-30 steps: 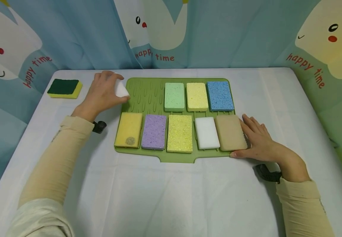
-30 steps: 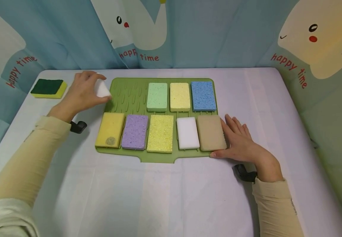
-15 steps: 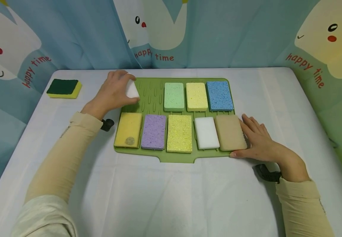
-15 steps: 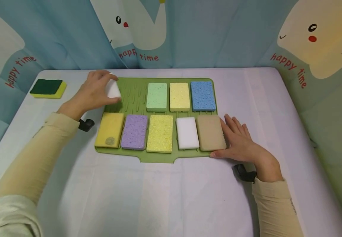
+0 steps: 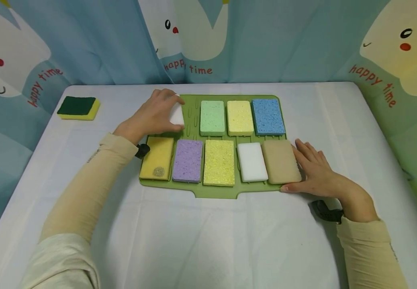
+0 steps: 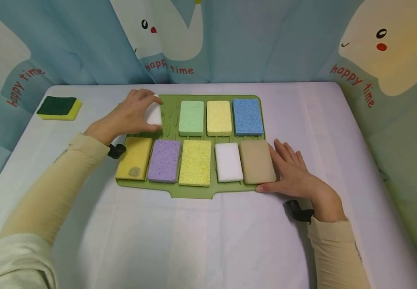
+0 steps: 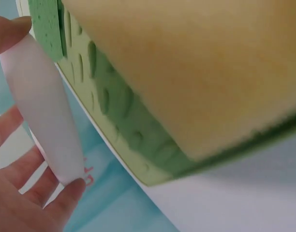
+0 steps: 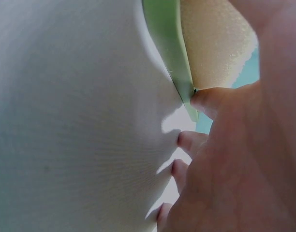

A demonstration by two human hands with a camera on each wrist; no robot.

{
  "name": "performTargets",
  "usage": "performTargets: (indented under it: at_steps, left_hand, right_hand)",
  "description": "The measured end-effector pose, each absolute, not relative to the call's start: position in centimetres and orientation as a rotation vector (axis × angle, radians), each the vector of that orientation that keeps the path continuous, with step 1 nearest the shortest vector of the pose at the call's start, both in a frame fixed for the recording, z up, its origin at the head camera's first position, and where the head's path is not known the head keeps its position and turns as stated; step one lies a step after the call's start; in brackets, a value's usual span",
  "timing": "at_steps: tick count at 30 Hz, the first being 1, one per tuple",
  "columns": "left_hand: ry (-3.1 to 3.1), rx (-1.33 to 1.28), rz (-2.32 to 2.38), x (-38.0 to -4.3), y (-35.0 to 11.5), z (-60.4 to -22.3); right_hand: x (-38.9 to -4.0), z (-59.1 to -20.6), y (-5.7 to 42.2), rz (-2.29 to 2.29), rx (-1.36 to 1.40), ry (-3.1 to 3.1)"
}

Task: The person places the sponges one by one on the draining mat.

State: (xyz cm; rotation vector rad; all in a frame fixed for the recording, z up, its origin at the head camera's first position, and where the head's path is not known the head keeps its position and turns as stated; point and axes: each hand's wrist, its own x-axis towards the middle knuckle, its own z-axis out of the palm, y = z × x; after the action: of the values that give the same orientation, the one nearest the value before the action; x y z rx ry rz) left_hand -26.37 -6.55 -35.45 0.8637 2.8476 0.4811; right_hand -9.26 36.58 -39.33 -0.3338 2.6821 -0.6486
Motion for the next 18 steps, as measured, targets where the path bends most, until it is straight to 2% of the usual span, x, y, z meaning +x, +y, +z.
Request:
performTargets:
  at_steps: [18]
  left_hand:
    - [2.710, 0.942, 0.398, -26.8, -4.0, -36.1]
  right_hand:
    - [-9.3, -39.3, 36.6, -0.652, -0.339, 2.679]
